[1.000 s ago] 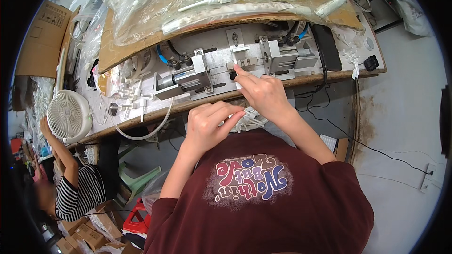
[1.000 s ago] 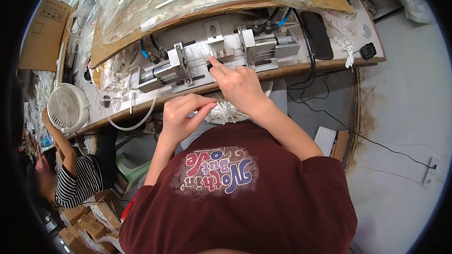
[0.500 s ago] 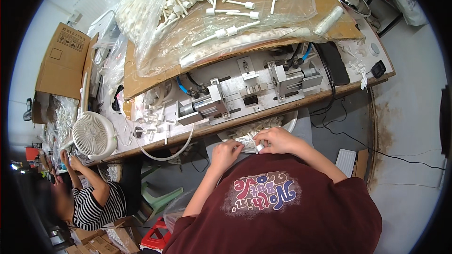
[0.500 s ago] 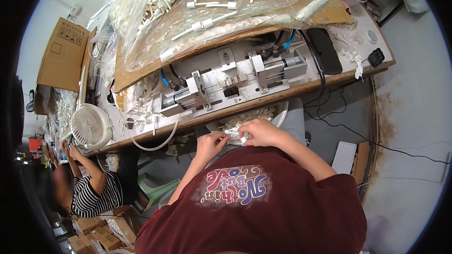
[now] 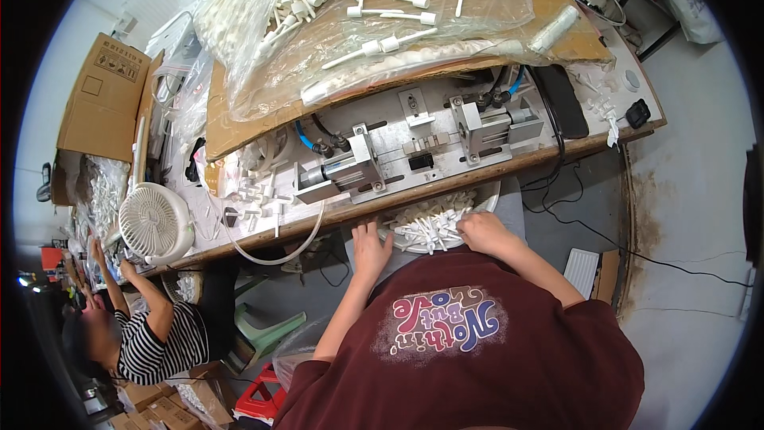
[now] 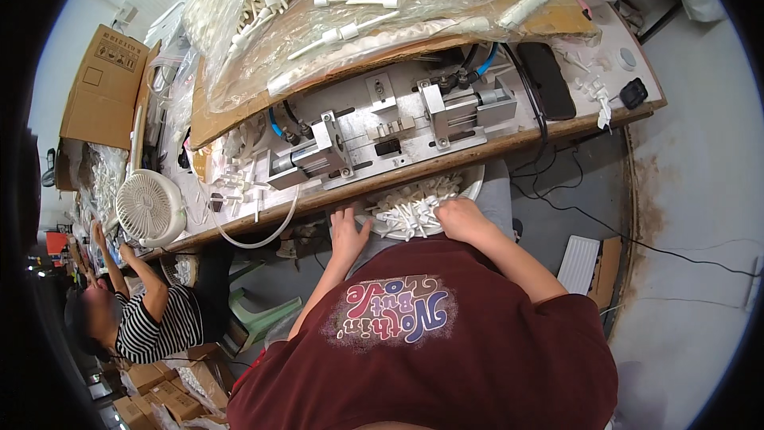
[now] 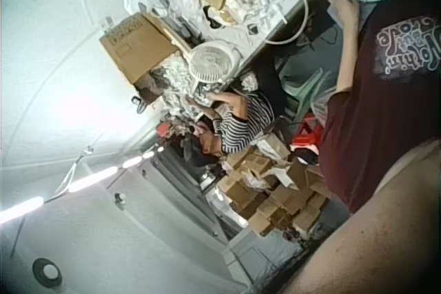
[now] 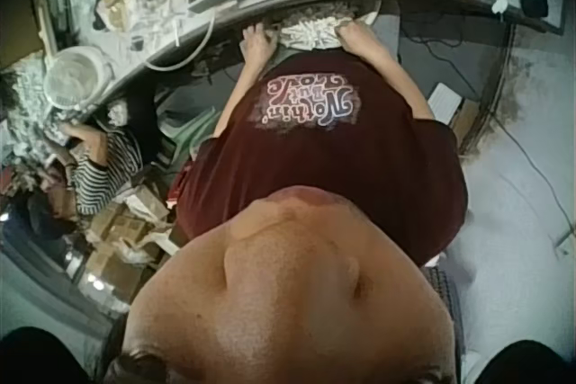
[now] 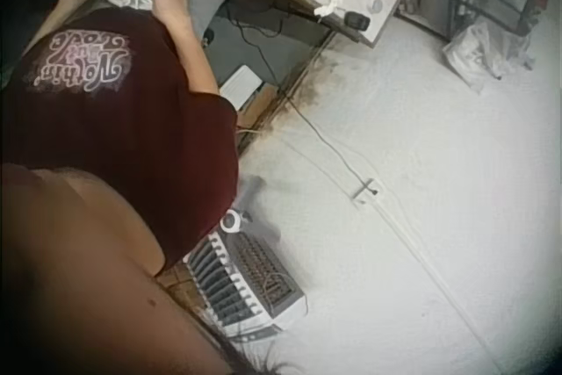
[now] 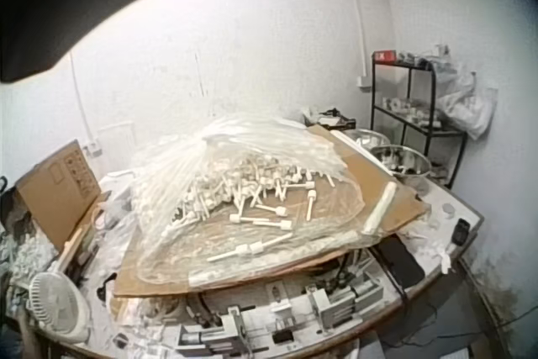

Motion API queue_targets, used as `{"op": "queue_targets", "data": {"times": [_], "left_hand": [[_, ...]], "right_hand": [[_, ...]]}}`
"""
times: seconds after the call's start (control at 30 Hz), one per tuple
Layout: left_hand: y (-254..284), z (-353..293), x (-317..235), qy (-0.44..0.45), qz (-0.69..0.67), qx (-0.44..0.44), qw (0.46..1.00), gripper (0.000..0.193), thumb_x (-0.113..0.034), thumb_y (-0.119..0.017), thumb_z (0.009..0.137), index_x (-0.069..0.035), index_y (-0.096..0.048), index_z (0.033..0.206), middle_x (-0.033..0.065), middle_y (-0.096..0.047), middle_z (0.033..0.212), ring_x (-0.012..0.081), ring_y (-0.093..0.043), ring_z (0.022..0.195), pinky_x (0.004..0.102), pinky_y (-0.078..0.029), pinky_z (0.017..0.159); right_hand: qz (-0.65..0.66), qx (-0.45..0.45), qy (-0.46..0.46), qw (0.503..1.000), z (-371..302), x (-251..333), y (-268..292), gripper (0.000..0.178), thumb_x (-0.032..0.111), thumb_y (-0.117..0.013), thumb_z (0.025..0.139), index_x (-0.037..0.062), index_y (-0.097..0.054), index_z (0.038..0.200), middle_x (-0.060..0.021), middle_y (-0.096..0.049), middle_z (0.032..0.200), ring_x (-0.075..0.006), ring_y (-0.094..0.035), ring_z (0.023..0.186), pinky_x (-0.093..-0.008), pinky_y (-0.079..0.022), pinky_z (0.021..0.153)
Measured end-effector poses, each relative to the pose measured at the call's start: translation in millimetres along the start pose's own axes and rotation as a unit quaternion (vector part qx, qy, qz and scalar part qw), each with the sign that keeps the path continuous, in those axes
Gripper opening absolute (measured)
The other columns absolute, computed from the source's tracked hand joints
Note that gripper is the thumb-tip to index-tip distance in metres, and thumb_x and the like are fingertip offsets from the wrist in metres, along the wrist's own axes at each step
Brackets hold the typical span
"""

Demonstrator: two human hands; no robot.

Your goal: Manually assemble small white plastic pump or nozzle components using a jig or small pneumatic press on a workbench.

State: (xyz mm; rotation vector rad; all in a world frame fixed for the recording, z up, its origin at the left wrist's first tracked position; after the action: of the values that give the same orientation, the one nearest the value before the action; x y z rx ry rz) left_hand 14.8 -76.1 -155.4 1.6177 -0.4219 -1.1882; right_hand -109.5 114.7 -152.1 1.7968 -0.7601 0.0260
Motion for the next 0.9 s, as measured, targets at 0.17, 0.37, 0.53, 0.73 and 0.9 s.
{"op": "queue_targets", "data": {"times": [0.17, 0.37, 0.53, 0.73, 0.9], "left_hand": [[-24.4, 12.1, 32.5, 0.086, 0.015, 0.016, 0.996, 0.046, -0.024, -0.069, 0.084, 0.007, -0.059, 0.116, 0.0306, -0.059, 0.114, 0.0469, -0.053, 0.109, 0.051, -0.043, 0.097], [-55.0, 31.4, 72.0, 0.144, -0.02, 0.073, 0.987, 0.039, -0.023, -0.064, 0.087, 0.003, -0.06, 0.116, 0.0298, -0.062, 0.113, 0.0446, -0.06, 0.106, 0.0492, -0.049, 0.091], [-55.9, 28.8, 73.1, 0.11, -0.02, 0.066, 0.992, 0.049, -0.029, -0.063, 0.088, 0.007, -0.057, 0.121, 0.0331, -0.062, 0.113, 0.0455, -0.06, 0.106, 0.0483, -0.048, 0.093], [-52.5, 14.7, 67.5, 0.211, 0.024, 0.155, 0.965, 0.035, -0.023, -0.064, 0.084, 0.009, -0.068, 0.097, 0.031, -0.067, 0.094, 0.0448, -0.066, 0.093, 0.0474, -0.053, 0.086], [-48.4, 12.2, 61.8, 0.186, -0.013, 0.115, 0.976, 0.04, -0.023, -0.071, 0.083, 0.013, -0.065, 0.099, 0.0328, -0.067, 0.093, 0.0447, -0.066, 0.093, 0.0474, -0.053, 0.085]], "right_hand": [[0.12, -0.039, 0.011, 0.992, -2.5, -13.8, -30.3, 0.017, 0.009, -0.059, 0.084, 0.0059, -0.072, 0.095, -0.0124, -0.069, 0.098, -0.0339, -0.065, 0.096, -0.0433, -0.052, 0.087], [0.156, 0.016, 0.046, 0.987, 11.6, -8.7, -67.7, 0.029, 0.014, -0.057, 0.09, 0.0135, -0.069, 0.117, -0.0109, -0.066, 0.119, -0.0311, -0.058, 0.116, -0.0451, -0.044, 0.101], [0.164, 0.06, 0.055, 0.983, 20.9, -5.0, -92.0, 0.035, 0.026, -0.051, 0.097, 0.0193, -0.061, 0.131, -0.0092, -0.058, 0.136, -0.0312, -0.054, 0.123, -0.047, -0.04, 0.106], [0.109, 0.063, 0.041, 0.991, 37.9, 3.2, -115.1, 0.044, 0.03, -0.049, 0.099, 0.0216, -0.049, 0.142, -0.0116, -0.047, 0.147, -0.0343, -0.051, 0.125, -0.047, -0.041, 0.104], [0.067, 0.055, 0.04, 0.995, 61.0, 13.1, -103.4, 0.052, 0.02, -0.053, 0.093, 0.0215, -0.046, 0.145, -0.0083, -0.039, 0.152, -0.0309, -0.044, 0.133, -0.0454, -0.038, 0.107]]}}
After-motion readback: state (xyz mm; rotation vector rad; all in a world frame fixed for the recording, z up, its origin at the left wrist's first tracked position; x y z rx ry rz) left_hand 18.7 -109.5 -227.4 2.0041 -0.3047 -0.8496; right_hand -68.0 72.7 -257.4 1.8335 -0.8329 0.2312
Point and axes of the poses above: each hand's wrist, its own z-axis towards the middle knuckle, its own y-axis out of the back of the hand, x = y × z, the point moved 10 cm from there along z, towards the middle knuckle
